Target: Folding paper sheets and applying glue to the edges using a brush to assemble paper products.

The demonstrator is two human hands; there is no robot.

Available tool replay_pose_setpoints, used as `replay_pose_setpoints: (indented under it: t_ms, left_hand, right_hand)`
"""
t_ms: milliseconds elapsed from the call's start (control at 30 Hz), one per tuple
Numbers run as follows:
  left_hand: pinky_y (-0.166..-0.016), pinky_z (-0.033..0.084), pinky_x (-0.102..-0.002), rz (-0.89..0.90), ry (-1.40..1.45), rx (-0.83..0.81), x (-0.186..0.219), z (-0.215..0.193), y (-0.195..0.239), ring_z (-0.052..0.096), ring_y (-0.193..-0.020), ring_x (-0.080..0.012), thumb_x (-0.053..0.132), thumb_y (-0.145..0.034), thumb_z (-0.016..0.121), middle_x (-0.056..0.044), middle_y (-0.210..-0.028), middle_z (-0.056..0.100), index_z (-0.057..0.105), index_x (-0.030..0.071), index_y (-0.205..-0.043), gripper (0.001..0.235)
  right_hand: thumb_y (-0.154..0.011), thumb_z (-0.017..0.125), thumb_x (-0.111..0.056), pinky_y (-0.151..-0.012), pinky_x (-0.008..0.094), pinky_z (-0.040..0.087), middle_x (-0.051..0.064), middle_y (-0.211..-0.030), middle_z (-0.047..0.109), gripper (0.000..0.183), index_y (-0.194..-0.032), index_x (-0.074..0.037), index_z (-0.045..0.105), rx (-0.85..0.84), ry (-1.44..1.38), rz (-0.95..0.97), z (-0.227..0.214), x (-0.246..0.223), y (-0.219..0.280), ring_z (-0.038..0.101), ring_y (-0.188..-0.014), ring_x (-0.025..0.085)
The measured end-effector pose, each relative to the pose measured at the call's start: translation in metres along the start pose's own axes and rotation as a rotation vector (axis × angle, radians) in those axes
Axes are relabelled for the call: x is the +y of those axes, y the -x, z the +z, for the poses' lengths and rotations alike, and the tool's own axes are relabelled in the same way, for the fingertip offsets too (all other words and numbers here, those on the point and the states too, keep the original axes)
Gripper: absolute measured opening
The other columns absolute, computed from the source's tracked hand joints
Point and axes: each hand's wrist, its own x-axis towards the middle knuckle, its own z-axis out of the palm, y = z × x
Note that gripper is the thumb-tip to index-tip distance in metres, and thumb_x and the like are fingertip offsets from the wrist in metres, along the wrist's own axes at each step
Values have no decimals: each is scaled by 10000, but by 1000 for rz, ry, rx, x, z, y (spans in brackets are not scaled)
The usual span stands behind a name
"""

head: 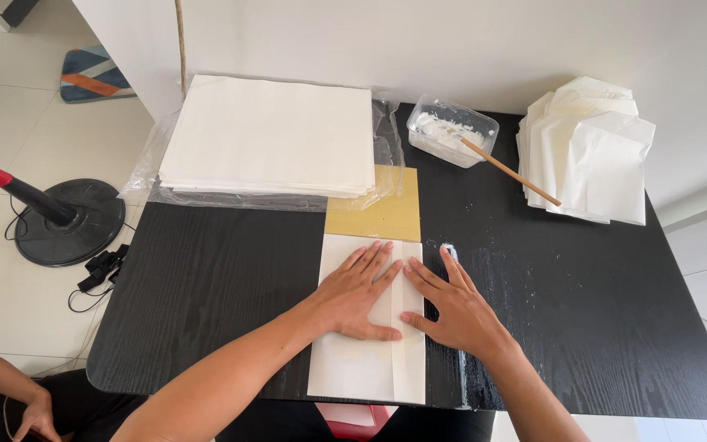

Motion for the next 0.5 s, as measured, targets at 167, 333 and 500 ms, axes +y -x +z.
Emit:
replay_pose_setpoints:
  t_ms: [167, 333, 500]
  left_hand:
    - [-1287, -16, -505, 9, 29, -7, 0, 4, -3, 50, -1592, -343, 930, -745, 328, -151, -1722, 116, 161, 85, -1637, 1240]
    - [-1287, -28, -505, 18, 6, -4, -1, 8, -6, 46, -1596, -316, 920, -760, 319, -108, -1731, 111, 145, 101, -1642, 1216]
    - [-1288, -18, -508, 7, 20, 2, 0, 6, -6, 53, -1594, -315, 904, -764, 362, -109, -1727, 128, 151, 88, -1639, 1215]
  right_hand:
    - [-901, 530, -753, -1315, 442, 112, -172, -1687, 289, 848, -1605, -313, 354, 13, 10, -4, 7, 4, -3, 0, -1605, 342]
    - [-905, 547, -726, -1313, 448, 122, -161, -1693, 282, 848, -1606, -290, 351, 7, -13, -2, 4, 1, -2, -11, -1606, 352]
    - [-939, 522, -680, -1309, 451, 119, -166, -1691, 284, 798, -1614, -298, 337, 14, 26, -14, 5, 4, -3, -17, -1604, 352]
